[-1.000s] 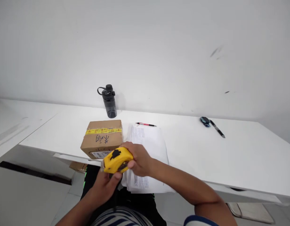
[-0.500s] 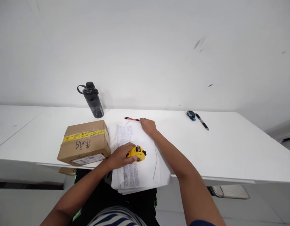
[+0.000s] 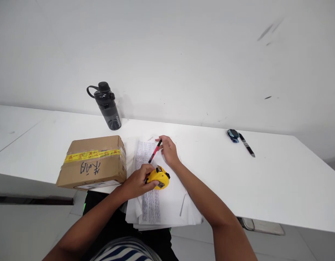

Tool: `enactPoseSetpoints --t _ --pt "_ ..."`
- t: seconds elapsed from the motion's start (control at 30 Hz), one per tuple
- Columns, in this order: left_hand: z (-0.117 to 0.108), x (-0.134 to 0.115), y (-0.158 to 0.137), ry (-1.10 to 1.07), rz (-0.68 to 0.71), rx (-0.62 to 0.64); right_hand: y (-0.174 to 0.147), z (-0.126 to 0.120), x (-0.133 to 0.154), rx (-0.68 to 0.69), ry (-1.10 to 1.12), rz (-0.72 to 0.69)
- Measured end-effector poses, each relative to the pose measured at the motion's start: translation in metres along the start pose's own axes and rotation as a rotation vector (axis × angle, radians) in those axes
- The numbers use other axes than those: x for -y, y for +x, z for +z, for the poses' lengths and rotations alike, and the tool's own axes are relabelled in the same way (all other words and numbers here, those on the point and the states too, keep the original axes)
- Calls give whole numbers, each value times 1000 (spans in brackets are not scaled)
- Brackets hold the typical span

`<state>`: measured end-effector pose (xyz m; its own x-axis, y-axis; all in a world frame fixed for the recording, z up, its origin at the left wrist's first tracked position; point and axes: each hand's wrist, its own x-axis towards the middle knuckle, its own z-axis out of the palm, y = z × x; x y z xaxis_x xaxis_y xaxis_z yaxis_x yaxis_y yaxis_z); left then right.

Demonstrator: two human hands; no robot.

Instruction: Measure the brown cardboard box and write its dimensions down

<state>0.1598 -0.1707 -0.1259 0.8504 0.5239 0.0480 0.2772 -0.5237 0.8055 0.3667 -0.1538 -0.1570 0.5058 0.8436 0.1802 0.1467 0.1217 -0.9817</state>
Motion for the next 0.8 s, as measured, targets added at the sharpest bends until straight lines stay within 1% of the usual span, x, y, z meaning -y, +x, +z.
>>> enactPoseSetpoints --t 0.13,0.2,0.3,0.37,0.43,0.53,0.67,0.8 --pt "-3 -2 0 80 47 40 2 1 -3 46 55 44" --pt "-5 -3 0 90 62 63 2 0 -3 28 39 53" --pt "-7 -4 0 66 96 64 -4 1 1 22 -16 37" --pt "-6 -2 0 51 114 52 -10 1 5 67 -59 15" --pt "-5 0 0 54 123 50 -14 0 10 148 -96 -1" --pt "-5 2 0 68 161 57 -14 -1 15 238 -146 -13" --pt "-5 3 1 85 219 86 -12 -1 15 198 -244 -27" --pt "-6 3 2 85 223 101 -13 1 12 177 -308 -30"
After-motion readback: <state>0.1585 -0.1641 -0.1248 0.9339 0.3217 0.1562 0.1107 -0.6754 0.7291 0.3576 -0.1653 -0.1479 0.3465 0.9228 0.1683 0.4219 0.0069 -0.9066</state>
